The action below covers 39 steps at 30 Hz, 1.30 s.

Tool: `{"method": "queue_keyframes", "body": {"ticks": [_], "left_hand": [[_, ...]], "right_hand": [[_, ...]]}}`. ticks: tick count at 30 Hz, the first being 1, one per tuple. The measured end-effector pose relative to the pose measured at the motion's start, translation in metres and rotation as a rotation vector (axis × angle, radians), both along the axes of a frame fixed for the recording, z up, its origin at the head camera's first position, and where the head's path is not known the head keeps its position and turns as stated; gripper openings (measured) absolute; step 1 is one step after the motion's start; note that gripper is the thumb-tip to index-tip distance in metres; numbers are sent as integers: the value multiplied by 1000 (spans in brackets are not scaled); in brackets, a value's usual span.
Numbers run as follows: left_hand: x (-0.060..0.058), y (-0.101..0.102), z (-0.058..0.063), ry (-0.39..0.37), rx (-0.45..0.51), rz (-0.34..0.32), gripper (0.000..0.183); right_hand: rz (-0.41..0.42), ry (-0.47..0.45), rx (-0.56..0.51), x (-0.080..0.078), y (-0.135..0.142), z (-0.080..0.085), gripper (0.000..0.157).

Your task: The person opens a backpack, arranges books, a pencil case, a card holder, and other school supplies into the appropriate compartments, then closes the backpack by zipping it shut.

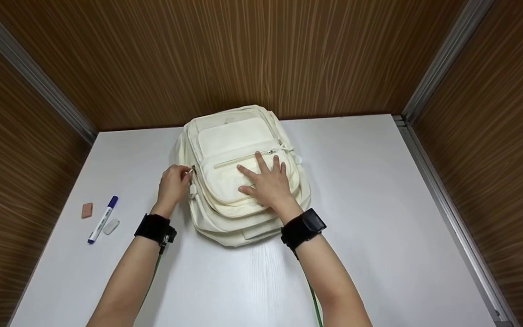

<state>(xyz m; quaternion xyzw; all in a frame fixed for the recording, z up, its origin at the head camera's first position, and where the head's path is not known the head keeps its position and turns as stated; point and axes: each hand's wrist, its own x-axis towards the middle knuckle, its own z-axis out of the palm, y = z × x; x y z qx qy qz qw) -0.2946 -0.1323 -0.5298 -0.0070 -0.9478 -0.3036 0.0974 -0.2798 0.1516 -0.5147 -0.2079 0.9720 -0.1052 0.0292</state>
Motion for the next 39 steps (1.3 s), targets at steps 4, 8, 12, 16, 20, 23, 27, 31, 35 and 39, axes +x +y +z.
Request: {"method": "queue_keyframes", "body": {"ticks": [4,8,12,16,20,23,27,31,35,39], "left_hand": [[0,0,0,44,-17,0,15],[-1,1,1,83,-28,1,15],[-1,3,1,104,-60,8,16],[0,6,4,129,-132,-2,17],[1,10,6,152,-220,-25,16],[3,11,8,146,-260,-31,17],[7,11,12,97,-240,-33,17],[13,10,16,33,-191,-61,15],[20,10,20,-10,-176,-105,15],[27,12,24,-24,-213,-141,15]], "right_hand": [[-3,-7,2,-4,-1,0,64],[-9,-18,11,-6,0,0,64],[-12,-23,13,-7,0,0,64],[-14,-23,9,-8,0,0,64],[-12,-17,12,-8,0,-1,64],[-8,-9,14,-8,-1,-2,64],[-4,3,12,-7,-2,-2,63],[-6,12,10,-7,-2,-2,63],[-9,18,14,-7,-3,-2,63],[-11,16,12,-7,-3,-2,63]]}}
